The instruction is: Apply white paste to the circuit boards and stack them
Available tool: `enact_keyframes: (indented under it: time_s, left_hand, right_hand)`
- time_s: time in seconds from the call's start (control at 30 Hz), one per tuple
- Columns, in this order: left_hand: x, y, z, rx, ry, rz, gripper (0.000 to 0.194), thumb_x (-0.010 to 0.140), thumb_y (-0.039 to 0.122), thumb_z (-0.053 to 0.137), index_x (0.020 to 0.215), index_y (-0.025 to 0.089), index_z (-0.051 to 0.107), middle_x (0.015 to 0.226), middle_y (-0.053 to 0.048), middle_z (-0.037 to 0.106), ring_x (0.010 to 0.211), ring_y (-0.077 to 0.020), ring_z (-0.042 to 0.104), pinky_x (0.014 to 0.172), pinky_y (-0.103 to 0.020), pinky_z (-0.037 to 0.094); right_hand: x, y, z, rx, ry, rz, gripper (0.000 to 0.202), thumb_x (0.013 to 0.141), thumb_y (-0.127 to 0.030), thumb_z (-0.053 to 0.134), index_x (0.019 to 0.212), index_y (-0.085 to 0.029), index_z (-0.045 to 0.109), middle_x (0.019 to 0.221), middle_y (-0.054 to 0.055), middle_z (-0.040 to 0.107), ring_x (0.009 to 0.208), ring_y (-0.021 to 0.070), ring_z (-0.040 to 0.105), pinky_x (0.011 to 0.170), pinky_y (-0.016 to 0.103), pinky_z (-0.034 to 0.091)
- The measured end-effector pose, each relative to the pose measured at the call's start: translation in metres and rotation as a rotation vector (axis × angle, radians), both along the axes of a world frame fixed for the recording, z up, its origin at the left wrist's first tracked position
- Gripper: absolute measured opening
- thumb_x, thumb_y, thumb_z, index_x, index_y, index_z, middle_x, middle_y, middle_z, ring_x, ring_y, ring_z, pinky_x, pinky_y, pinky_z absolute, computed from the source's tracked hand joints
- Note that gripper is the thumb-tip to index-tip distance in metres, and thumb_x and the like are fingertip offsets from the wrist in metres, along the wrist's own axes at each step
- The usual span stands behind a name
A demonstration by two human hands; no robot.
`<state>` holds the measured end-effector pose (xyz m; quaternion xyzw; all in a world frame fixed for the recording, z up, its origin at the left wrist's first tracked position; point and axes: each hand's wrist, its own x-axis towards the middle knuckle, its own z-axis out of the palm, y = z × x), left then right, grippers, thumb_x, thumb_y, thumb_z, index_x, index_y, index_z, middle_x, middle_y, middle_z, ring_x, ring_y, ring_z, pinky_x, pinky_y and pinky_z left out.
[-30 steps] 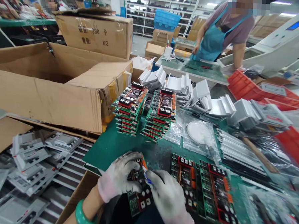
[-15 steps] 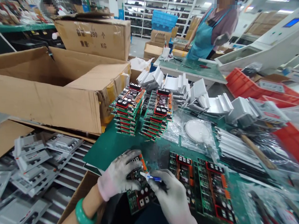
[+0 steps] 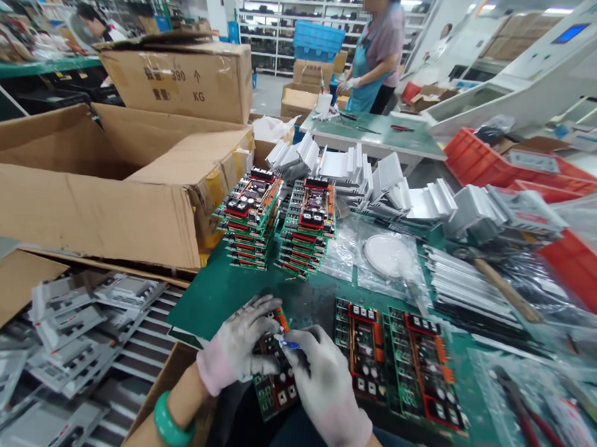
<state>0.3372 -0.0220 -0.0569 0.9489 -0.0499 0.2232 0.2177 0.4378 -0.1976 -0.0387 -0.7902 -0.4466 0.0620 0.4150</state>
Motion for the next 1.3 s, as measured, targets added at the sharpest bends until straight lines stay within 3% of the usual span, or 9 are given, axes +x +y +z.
enact_keyframes:
  time_s: [0.3,0.53,0.67,0.8,0.9,1.03,1.17,1.3]
  left_hand:
    - [0.000,0.001,-0.006,0.013,-0.075,0.024,0.058,0.086,0.069,0.052,0.115,0.019,0.048,0.129,-0.016,0.060,0.129,-0.0267,0.051,0.111,-0.046,0.041]
    - [-0.002,0.000,-0.005,0.037,-0.043,0.062,0.054,0.085,0.069,0.052,0.107,0.019,0.054,0.130,-0.017,0.059,0.131,-0.0283,0.049,0.110,-0.048,0.041]
    - [0.000,0.002,-0.003,0.078,-0.078,0.042,0.052,0.088,0.067,0.049,0.109,0.020,0.056,0.135,-0.016,0.055,0.136,-0.0274,0.042,0.111,-0.047,0.040]
    - [-0.003,0.000,0.004,0.111,-0.069,0.054,0.052,0.090,0.067,0.045,0.111,0.021,0.058,0.140,-0.014,0.052,0.142,-0.0274,0.033,0.115,-0.049,0.031]
    - [-0.009,-0.010,0.008,0.110,-0.036,0.095,0.063,0.087,0.075,0.040,0.117,0.023,0.057,0.145,-0.013,0.047,0.144,-0.0295,0.026,0.118,-0.054,0.019]
    - [-0.015,-0.027,0.005,0.080,0.018,0.087,0.077,0.081,0.083,0.037,0.123,0.021,0.055,0.148,-0.015,0.042,0.146,-0.0320,0.021,0.118,-0.056,0.014]
    - [-0.013,-0.032,-0.003,0.084,0.072,0.095,0.074,0.074,0.082,0.053,0.114,0.020,0.059,0.148,-0.017,0.042,0.146,-0.0343,0.019,0.117,-0.058,0.017]
    - [-0.010,-0.029,-0.007,0.046,0.105,0.095,0.073,0.072,0.084,0.053,0.105,0.020,0.060,0.147,-0.017,0.043,0.146,-0.0348,0.020,0.117,-0.059,0.014]
  right_hand:
    - [-0.001,0.010,-0.007,0.017,-0.125,-0.070,0.016,0.086,-0.008,0.061,0.091,-0.021,0.069,0.083,0.003,0.066,0.073,0.0203,0.064,0.066,0.028,0.045]
    - [0.001,0.007,0.003,-0.024,0.119,-0.071,0.012,0.089,-0.015,0.060,0.094,-0.022,0.069,0.089,0.002,0.068,0.080,0.0203,0.066,0.073,0.029,0.047]
    - [0.001,-0.004,0.014,0.064,0.271,-0.059,0.014,0.090,-0.017,0.058,0.096,-0.025,0.068,0.091,0.000,0.068,0.084,0.0162,0.066,0.076,0.024,0.048]
    - [0.001,-0.019,0.014,0.120,0.310,-0.081,0.013,0.090,-0.021,0.056,0.093,-0.026,0.068,0.101,0.001,0.066,0.093,0.0156,0.066,0.081,0.023,0.049]
    - [0.000,-0.028,0.010,0.101,0.316,-0.071,0.012,0.091,-0.022,0.054,0.094,-0.026,0.065,0.107,0.002,0.067,0.101,0.0170,0.065,0.086,0.025,0.049]
    - [-0.003,-0.029,0.007,0.018,0.317,-0.009,0.016,0.092,-0.019,0.049,0.100,-0.023,0.061,0.104,0.003,0.071,0.098,0.0193,0.068,0.083,0.029,0.051]
    - [-0.002,-0.025,0.007,-0.056,0.318,-0.007,0.019,0.088,-0.011,0.050,0.099,-0.021,0.062,0.097,0.004,0.071,0.092,0.0213,0.068,0.079,0.032,0.051]
    - [-0.002,-0.020,0.008,-0.049,0.361,-0.017,0.022,0.085,-0.005,0.052,0.096,-0.021,0.062,0.094,0.003,0.070,0.089,0.0199,0.067,0.079,0.031,0.050]
